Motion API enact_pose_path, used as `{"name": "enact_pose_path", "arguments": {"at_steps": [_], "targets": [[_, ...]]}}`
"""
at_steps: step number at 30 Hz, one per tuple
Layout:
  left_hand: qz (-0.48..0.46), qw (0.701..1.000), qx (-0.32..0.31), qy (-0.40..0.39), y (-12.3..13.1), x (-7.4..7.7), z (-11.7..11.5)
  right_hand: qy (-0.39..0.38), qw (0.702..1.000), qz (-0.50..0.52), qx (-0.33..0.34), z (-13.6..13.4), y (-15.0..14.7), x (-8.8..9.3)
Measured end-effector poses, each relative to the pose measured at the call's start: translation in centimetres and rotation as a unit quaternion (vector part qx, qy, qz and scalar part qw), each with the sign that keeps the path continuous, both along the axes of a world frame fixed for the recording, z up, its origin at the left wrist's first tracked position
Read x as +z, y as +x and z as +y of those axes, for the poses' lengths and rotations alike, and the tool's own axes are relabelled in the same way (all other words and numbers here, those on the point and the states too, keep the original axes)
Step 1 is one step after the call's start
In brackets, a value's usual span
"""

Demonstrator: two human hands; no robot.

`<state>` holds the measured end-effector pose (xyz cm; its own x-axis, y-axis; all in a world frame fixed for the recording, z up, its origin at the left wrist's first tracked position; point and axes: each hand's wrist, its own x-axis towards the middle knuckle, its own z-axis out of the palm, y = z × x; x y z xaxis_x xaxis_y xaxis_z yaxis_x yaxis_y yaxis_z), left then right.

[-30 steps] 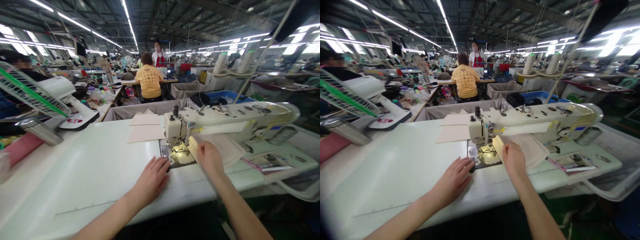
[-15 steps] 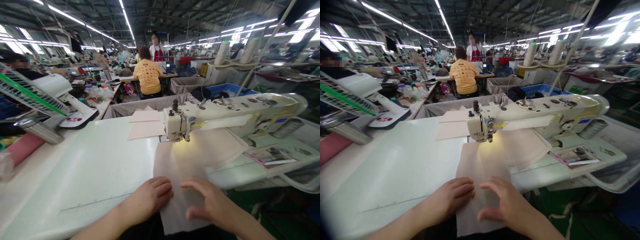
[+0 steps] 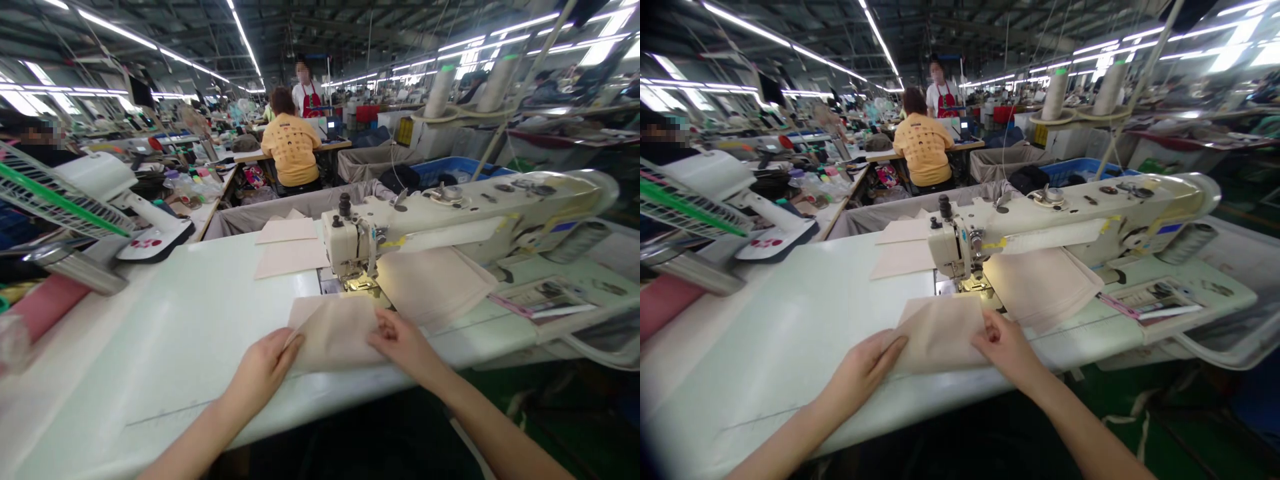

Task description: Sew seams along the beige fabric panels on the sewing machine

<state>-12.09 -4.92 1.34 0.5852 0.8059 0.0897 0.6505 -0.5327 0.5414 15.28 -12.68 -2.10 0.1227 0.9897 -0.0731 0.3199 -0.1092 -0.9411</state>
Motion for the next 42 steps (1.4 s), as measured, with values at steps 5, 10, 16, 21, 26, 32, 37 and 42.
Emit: {"name": "enact_pose_path", "arguments": {"at_steps": [5,10,16,21,26,32,37,42], "targets": [[0.048,0.997,0.067,0.008,1.3,-0.8,1.8,0.043,0.995,-0.017,-0.090,1.9,-1.2,-1.5],[0.067,0.991,0.115,-0.013,1.3,-0.5,1.3,0.065,0.989,-0.111,-0.073,1.8,-1.5,-1.4],[0.091,0.986,0.135,-0.029,1.4,-0.5,1.2,0.070,0.985,-0.150,-0.055,2.6,-1.7,-1.0],[0.102,0.985,0.136,-0.030,1.4,-0.5,1.3,0.068,0.982,-0.170,-0.057,2.7,-1.8,-1.0],[0.096,0.986,0.137,-0.025,1.5,-0.5,1.3,0.078,0.983,-0.156,-0.054,2.6,-1.9,-1.1],[0.085,0.986,0.140,-0.027,1.4,-0.5,1.0,0.069,0.985,-0.151,-0.053,2.7,-2.0,-0.7],[0.092,0.984,0.146,-0.034,1.4,-0.6,1.0,0.061,0.984,-0.159,-0.058,2.7,-2.1,-0.6],[0.121,0.981,0.149,-0.034,1.6,-0.6,1.3,0.053,0.983,-0.165,-0.059,2.9,-2.1,-0.9]]}}
